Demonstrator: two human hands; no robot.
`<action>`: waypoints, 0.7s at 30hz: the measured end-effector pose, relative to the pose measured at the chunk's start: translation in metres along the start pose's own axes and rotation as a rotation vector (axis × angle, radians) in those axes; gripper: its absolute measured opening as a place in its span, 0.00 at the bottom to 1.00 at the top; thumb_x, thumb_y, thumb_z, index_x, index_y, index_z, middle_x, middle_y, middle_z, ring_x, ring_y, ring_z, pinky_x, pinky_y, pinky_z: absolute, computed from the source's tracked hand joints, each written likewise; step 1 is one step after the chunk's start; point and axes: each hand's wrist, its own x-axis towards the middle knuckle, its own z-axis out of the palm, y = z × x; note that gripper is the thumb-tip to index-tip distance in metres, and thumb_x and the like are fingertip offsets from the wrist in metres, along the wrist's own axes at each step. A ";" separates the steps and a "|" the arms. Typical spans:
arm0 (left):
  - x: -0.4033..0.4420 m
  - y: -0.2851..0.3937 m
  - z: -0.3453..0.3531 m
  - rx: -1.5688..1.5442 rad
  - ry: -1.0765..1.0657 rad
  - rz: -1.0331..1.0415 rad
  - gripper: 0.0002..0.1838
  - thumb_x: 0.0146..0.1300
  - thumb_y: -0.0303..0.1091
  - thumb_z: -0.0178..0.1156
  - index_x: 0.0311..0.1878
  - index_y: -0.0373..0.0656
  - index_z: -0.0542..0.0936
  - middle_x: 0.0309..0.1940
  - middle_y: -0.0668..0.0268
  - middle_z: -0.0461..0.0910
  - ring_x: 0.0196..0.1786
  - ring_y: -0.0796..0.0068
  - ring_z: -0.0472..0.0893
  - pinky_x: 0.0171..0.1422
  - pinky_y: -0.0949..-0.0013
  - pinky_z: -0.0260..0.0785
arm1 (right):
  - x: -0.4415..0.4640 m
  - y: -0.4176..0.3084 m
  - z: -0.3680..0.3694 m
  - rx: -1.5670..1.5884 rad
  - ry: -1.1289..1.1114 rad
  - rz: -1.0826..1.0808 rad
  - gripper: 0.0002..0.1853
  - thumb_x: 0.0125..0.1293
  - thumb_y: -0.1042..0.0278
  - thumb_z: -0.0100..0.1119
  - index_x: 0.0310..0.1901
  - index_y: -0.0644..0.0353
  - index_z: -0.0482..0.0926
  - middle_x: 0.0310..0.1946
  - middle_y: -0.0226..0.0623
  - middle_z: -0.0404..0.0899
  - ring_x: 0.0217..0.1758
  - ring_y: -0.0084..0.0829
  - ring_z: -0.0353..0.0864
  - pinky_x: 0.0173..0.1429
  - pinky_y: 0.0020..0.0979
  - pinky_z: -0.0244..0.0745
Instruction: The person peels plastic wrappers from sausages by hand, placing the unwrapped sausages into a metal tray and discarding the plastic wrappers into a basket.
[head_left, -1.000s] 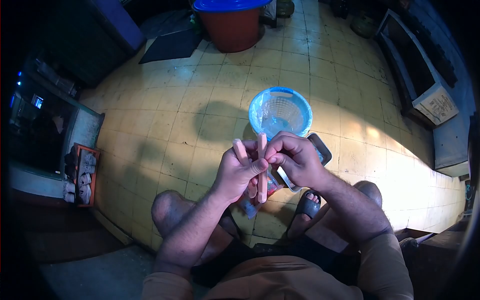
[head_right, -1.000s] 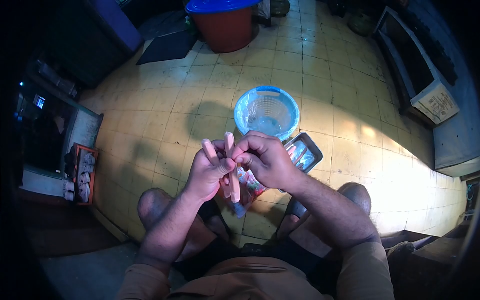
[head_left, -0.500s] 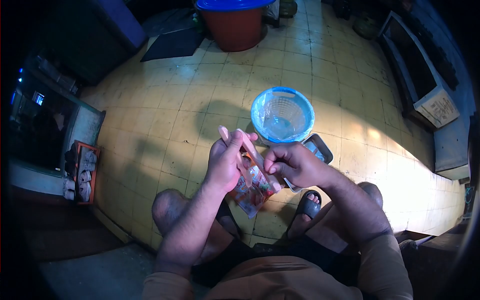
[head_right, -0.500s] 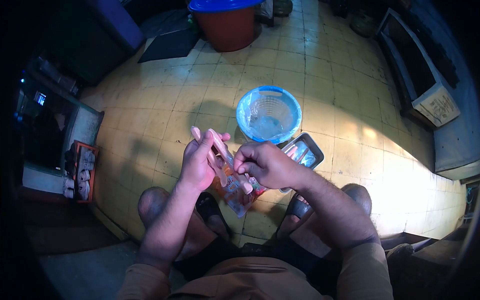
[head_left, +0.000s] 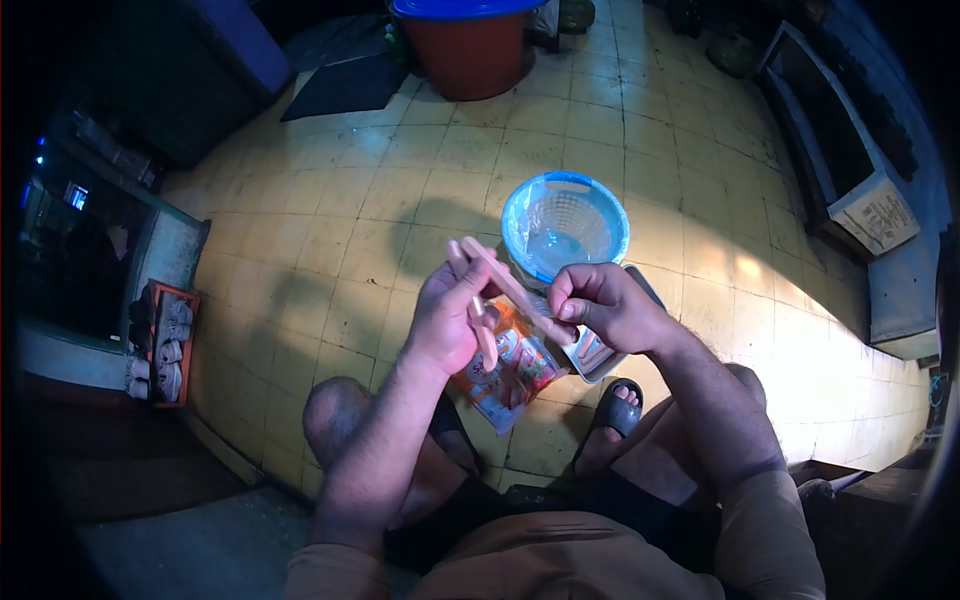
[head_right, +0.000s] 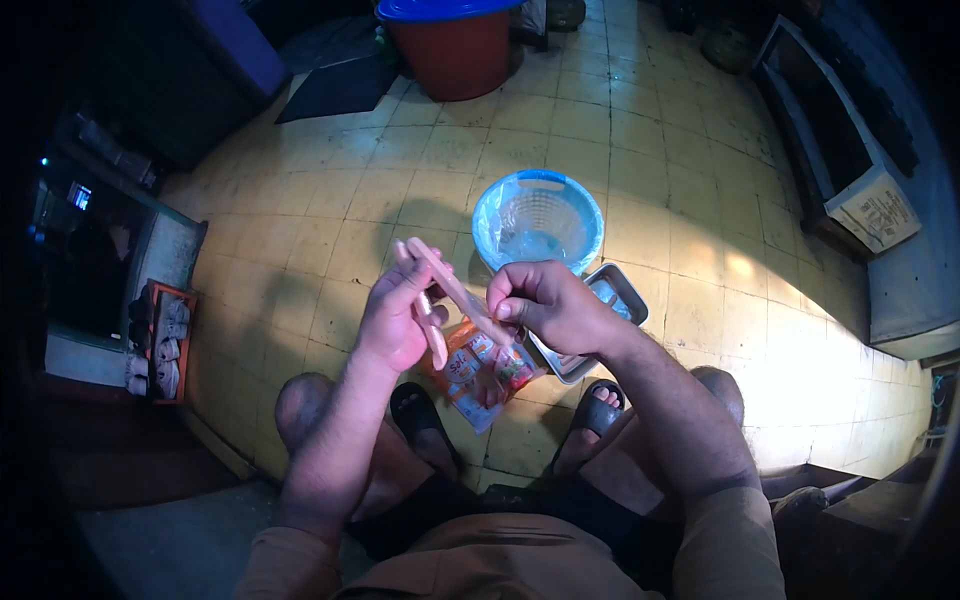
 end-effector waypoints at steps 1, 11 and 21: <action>0.003 0.000 -0.007 -0.037 0.035 0.044 0.17 0.69 0.42 0.61 0.53 0.44 0.72 0.41 0.70 0.78 0.42 0.80 0.77 0.31 0.76 0.67 | -0.001 -0.002 -0.001 0.000 -0.001 0.000 0.02 0.70 0.79 0.53 0.38 0.65 0.75 0.30 0.26 0.75 0.34 0.16 0.74 0.41 0.23 0.71; 0.017 0.018 -0.034 -0.108 0.275 0.191 0.08 0.70 0.41 0.58 0.46 0.50 0.75 0.36 0.75 0.74 0.39 0.82 0.74 0.33 0.73 0.64 | -0.007 -0.013 -0.035 0.074 -0.106 -0.009 0.02 0.67 0.76 0.57 0.37 0.63 0.75 0.29 0.28 0.75 0.32 0.19 0.77 0.40 0.23 0.73; 0.019 0.021 -0.055 -0.114 0.369 0.285 0.09 0.71 0.43 0.58 0.47 0.51 0.74 0.38 0.75 0.75 0.42 0.83 0.74 0.37 0.73 0.64 | 0.012 0.002 -0.089 0.103 0.388 -0.148 0.05 0.70 0.72 0.59 0.42 0.65 0.77 0.30 0.33 0.78 0.33 0.25 0.81 0.40 0.29 0.78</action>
